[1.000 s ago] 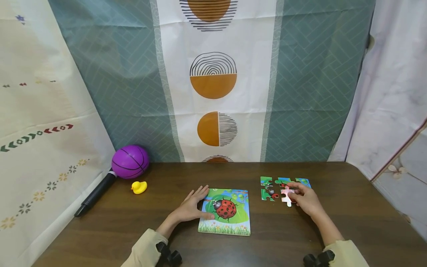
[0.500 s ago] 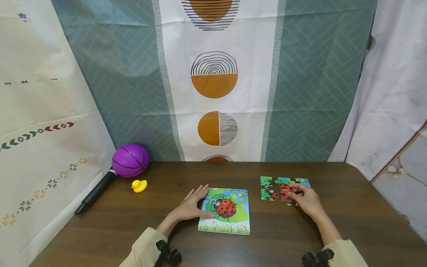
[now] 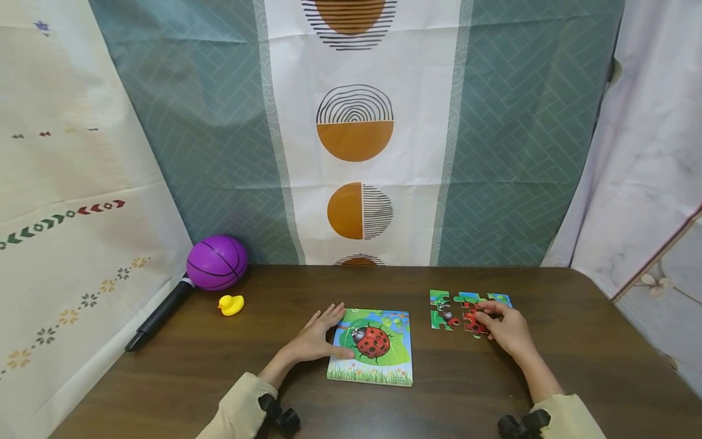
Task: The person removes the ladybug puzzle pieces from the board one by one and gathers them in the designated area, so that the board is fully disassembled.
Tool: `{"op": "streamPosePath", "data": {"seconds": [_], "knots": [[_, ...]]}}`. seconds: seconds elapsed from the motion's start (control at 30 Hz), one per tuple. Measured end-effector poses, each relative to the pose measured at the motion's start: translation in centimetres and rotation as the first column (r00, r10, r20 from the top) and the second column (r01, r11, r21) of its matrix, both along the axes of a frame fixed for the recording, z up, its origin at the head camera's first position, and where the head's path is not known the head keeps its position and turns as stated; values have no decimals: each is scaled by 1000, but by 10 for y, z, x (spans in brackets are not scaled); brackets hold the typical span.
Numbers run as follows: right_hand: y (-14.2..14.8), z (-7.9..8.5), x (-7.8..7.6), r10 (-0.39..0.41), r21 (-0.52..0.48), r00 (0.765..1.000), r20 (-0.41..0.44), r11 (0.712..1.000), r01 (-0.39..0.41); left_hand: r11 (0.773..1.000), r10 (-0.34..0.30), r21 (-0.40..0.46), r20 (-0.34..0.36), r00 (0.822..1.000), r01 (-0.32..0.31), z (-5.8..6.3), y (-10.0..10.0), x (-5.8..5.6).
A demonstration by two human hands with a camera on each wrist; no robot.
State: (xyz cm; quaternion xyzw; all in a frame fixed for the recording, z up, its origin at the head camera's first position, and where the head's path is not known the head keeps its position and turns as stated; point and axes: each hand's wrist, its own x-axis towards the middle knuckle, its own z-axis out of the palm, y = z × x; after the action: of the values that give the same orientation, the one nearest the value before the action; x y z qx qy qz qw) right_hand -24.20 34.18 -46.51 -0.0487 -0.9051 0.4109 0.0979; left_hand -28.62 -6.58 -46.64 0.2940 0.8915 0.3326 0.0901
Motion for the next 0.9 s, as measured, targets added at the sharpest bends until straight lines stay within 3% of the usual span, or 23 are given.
{"op": "streamPosePath", "data": {"seconds": [0.17, 0.33, 0.47, 0.63, 0.73, 0.9], "knots": [[-22, 13, 3, -12, 38, 1000, -27, 999, 13, 1000, 0, -3, 3, 1000, 0, -1, 0, 1], [-64, 20, 5, 140, -112, 990, 19, 984, -137, 1000, 6, 2, 9, 1000, -6, 0, 1, 1], [-93, 17, 8, 297, -158, 953, 60, 945, -285, 1000, 1, 10, 2, 1000, -1, 0, 1, 1], [-109, 10, 12, 454, -116, 888, 79, 888, -444, 1000, -4, -1, 0, 1000, 4, -1, 3, 1], [-111, 8, 13, 490, -86, 866, 99, 872, -483, 1000, 0, -5, 0, 1000, 0, 0, 2, 1], [-113, 8, 12, 508, -46, 856, 95, 861, -506, 1000, 9, -6, 13, 1000, -9, 1, 1, 2]]}}
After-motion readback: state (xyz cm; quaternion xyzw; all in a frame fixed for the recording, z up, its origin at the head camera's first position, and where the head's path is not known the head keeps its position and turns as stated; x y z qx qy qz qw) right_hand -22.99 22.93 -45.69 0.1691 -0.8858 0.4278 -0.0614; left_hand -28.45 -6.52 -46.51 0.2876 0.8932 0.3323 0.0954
